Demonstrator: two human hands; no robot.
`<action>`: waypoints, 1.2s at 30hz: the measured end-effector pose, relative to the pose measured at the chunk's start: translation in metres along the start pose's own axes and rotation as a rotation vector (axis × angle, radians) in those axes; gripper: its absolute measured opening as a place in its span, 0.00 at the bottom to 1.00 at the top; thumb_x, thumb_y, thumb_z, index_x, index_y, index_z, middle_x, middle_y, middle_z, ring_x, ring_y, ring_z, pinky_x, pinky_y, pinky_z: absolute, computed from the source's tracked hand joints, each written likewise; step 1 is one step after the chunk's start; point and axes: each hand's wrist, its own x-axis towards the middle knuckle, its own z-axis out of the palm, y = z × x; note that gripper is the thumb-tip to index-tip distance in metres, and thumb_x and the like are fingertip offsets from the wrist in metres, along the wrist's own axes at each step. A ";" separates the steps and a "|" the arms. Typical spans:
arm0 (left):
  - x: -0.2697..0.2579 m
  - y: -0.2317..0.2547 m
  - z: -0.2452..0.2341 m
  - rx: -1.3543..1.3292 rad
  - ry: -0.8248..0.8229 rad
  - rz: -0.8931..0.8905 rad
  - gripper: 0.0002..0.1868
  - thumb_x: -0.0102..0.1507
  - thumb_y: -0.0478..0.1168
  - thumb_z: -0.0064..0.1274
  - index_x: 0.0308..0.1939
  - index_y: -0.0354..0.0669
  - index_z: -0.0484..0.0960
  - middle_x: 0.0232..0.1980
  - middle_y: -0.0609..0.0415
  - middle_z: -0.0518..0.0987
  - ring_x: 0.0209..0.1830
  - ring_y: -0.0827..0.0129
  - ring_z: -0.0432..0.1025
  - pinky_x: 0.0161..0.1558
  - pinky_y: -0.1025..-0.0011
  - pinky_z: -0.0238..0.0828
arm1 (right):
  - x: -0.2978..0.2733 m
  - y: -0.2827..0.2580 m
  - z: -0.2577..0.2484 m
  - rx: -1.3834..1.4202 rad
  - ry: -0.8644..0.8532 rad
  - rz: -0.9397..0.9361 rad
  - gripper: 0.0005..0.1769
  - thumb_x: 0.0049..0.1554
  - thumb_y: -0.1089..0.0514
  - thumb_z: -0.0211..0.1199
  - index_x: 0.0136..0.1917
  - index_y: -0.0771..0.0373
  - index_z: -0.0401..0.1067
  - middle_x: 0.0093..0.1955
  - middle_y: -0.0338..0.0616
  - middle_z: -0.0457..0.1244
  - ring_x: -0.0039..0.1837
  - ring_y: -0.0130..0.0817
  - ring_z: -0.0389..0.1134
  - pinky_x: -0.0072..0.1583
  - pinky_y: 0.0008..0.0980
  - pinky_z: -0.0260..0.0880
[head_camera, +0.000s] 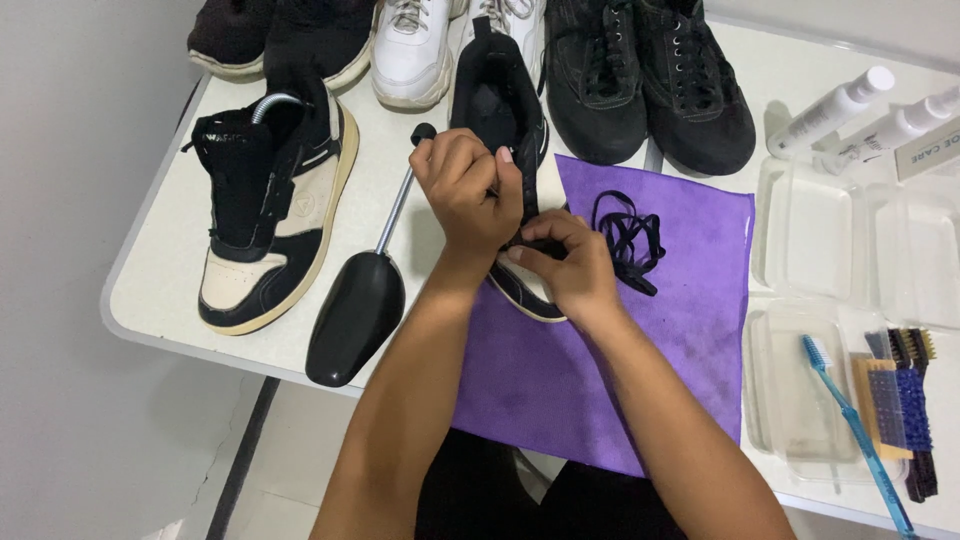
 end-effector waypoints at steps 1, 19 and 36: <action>0.001 0.000 -0.001 0.000 0.000 0.000 0.26 0.64 0.37 0.48 0.11 0.51 0.60 0.21 0.63 0.58 0.29 0.69 0.67 0.49 0.63 0.54 | 0.001 0.005 0.000 0.000 0.000 0.000 0.11 0.49 0.56 0.76 0.43 0.63 0.79 0.49 0.46 0.69 0.57 0.43 0.68 0.62 0.37 0.61; 0.012 0.010 -0.002 -0.028 -0.081 0.025 0.24 0.61 0.35 0.51 0.12 0.48 0.61 0.22 0.62 0.61 0.32 0.67 0.67 0.50 0.62 0.56 | -0.001 -0.001 -0.001 0.009 -0.069 -0.016 0.09 0.54 0.55 0.71 0.46 0.59 0.76 0.49 0.45 0.65 0.58 0.45 0.64 0.63 0.40 0.59; 0.026 0.023 -0.052 -0.138 -0.527 -0.098 0.03 0.59 0.35 0.52 0.32 0.47 0.75 0.47 0.59 0.74 0.59 0.56 0.66 0.58 0.54 0.55 | 0.005 0.003 -0.013 0.202 -0.230 0.085 0.10 0.57 0.66 0.57 0.47 0.56 0.77 0.53 0.37 0.65 0.58 0.29 0.64 0.63 0.30 0.62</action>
